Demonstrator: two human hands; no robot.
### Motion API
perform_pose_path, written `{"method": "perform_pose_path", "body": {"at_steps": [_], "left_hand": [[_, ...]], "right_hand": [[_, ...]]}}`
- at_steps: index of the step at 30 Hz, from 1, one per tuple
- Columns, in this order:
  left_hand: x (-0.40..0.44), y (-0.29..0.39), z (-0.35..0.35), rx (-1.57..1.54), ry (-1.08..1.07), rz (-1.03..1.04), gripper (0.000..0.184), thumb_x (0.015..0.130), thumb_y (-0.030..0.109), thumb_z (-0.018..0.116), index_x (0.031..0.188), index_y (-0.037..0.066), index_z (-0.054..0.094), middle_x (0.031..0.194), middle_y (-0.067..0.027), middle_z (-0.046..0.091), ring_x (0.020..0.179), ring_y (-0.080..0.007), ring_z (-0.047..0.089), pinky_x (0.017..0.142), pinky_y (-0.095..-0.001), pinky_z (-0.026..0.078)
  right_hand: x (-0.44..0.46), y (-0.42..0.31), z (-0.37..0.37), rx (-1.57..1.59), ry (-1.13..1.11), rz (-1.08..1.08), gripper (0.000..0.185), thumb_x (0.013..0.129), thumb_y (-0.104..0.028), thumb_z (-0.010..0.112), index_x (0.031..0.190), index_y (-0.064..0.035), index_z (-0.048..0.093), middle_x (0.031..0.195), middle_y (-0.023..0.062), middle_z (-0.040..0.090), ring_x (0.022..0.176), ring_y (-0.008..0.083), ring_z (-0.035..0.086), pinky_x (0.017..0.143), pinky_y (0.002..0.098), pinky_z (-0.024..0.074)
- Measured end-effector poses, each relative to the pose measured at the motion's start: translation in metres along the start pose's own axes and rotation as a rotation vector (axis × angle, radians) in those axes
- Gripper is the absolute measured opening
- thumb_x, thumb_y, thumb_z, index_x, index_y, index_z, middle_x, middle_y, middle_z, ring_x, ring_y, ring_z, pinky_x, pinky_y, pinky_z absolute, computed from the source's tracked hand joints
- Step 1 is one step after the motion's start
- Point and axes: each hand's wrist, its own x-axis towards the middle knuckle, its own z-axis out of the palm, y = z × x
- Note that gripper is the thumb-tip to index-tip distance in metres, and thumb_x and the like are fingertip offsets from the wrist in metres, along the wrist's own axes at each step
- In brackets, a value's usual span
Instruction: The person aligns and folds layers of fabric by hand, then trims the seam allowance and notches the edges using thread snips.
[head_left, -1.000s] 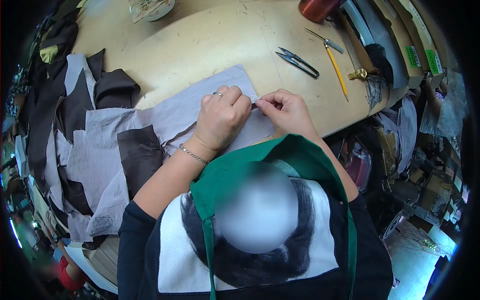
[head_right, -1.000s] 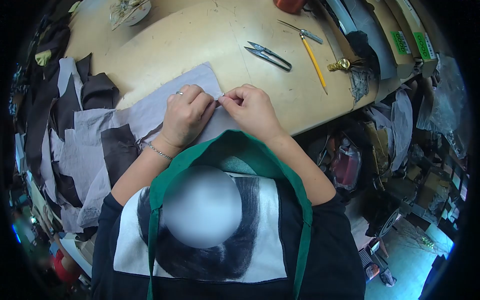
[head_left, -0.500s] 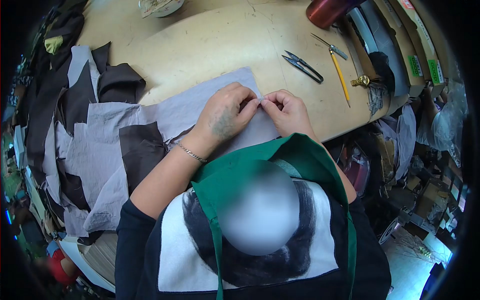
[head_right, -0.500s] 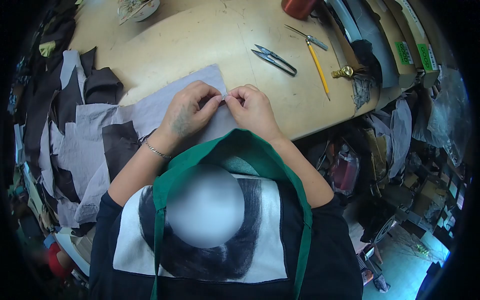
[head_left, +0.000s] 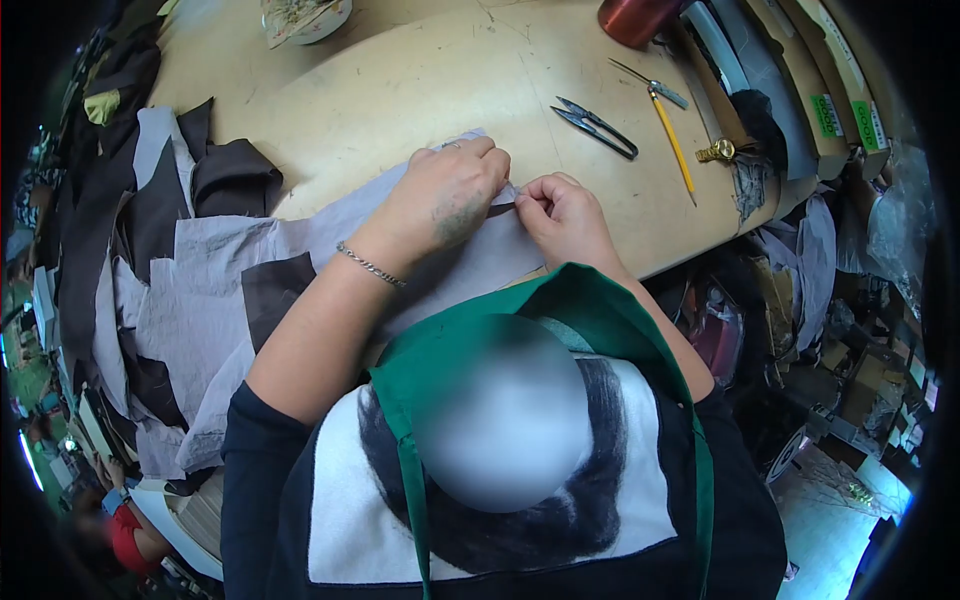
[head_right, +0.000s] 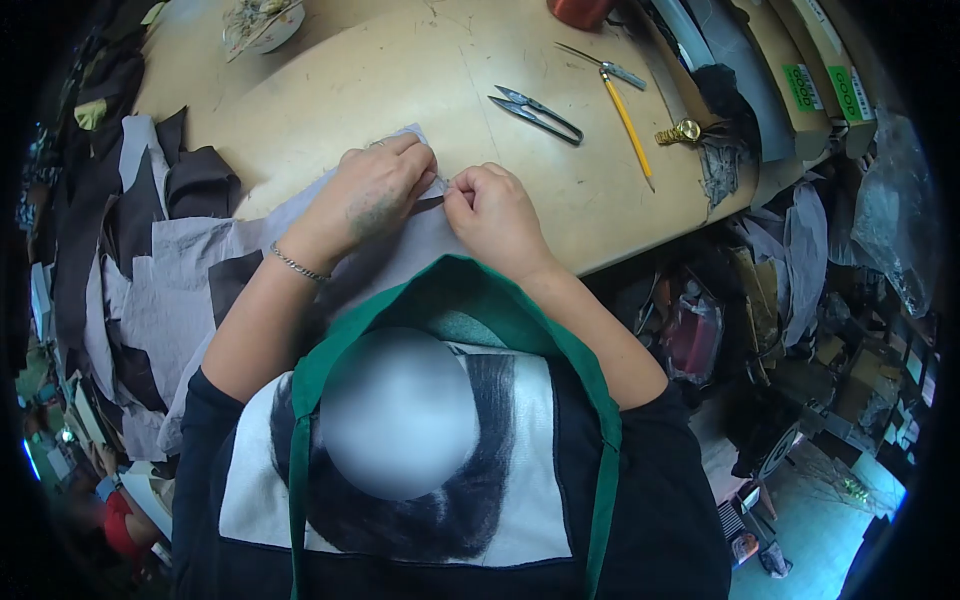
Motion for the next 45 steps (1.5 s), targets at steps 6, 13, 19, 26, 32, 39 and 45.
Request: {"method": "perform_pose_path", "body": {"at_steps": [6, 13, 19, 26, 32, 39, 45], "left_hand": [[0.011, -0.004, 0.01, 0.006, -0.049, 0.041, 0.011, 0.083, 0.015, 0.056, 0.086, 0.005, 0.055, 0.087, -0.0115, 0.059, 0.082, -0.0314, 0.06, 0.069, -0.0419, 0.049], [0.009, -0.003, 0.013, -0.008, 0.0, 0.062, 0.011, 0.082, 0.014, 0.057, 0.085, 0.004, 0.054, 0.085, -0.0123, 0.057, 0.08, -0.0325, 0.06, 0.068, -0.0413, 0.049], [0.008, -0.005, 0.018, -0.056, 0.045, 0.074, 0.011, 0.08, 0.013, 0.059, 0.084, 0.004, 0.055, 0.083, -0.0119, 0.055, 0.078, -0.0316, 0.059, 0.067, -0.0406, 0.049], [0.007, 0.005, 0.017, 0.031, 0.052, 0.01, 0.01, 0.082, 0.014, 0.058, 0.084, 0.005, 0.055, 0.086, -0.0094, 0.054, 0.08, -0.029, 0.058, 0.069, -0.0411, 0.049], [-0.024, 0.029, 0.006, 0.115, 0.024, -0.195, 0.036, 0.082, 0.035, 0.062, 0.107, 0.01, 0.058, 0.114, -0.0057, 0.055, 0.113, -0.0259, 0.05, 0.09, -0.0578, 0.039], [-0.041, 0.031, -0.001, 0.217, -0.135, -0.344, 0.08, 0.067, 0.065, 0.065, 0.136, 0.029, 0.046, 0.151, -0.0013, 0.028, 0.139, -0.0365, 0.021, 0.094, -0.0785, 0.019], [-0.041, 0.027, 0.002, 0.222, -0.127, -0.347, 0.084, 0.064, 0.069, 0.065, 0.137, 0.034, 0.044, 0.151, 0.0008, 0.026, 0.139, -0.0376, 0.02, 0.094, -0.0793, 0.018]], "right_hand": [[0.0, 0.012, 0.001, -0.346, 0.089, -0.247, 0.007, 0.075, -0.006, 0.062, 0.079, -0.0014, 0.06, 0.087, 0.0141, 0.059, 0.082, 0.0328, 0.055, 0.074, 0.0405, 0.046], [0.003, 0.019, -0.007, -0.362, 0.18, -0.687, 0.024, 0.073, -0.006, 0.065, 0.097, -0.0095, 0.064, 0.099, 0.0024, 0.057, 0.092, 0.0229, 0.053, 0.074, 0.0346, 0.0452], [0.015, 0.026, -0.011, -0.435, 0.076, -0.713, 0.018, 0.074, -0.01, 0.061, 0.092, -0.0113, 0.063, 0.097, -0.0003, 0.056, 0.095, 0.0214, 0.052, 0.074, 0.0342, 0.0454], [0.016, 0.021, -0.018, -0.544, -0.059, -0.776, 0.008, 0.076, -0.016, 0.054, 0.081, -0.0113, 0.057, 0.088, 0.0001, 0.055, 0.09, 0.0206, 0.053, 0.07, 0.0343, 0.0461], [0.013, 0.023, -0.021, -0.53, -0.072, -0.769, 0.014, 0.074, -0.017, 0.056, 0.086, -0.0124, 0.061, 0.085, -0.0014, 0.055, 0.086, 0.0188, 0.054, 0.069, 0.0325, 0.0452], [0.013, 0.025, -0.026, -0.558, -0.11, -0.829, 0.024, 0.073, -0.016, 0.057, 0.095, -0.0123, 0.066, 0.089, -0.002, 0.057, 0.088, 0.0182, 0.054, 0.07, 0.0317, 0.0452], [0.01, 0.021, -0.026, -0.608, -0.101, -0.849, 0.025, 0.073, -0.016, 0.058, 0.096, -0.0116, 0.066, 0.09, -0.0012, 0.057, 0.089, 0.0183, 0.054, 0.072, 0.032, 0.045]]}}
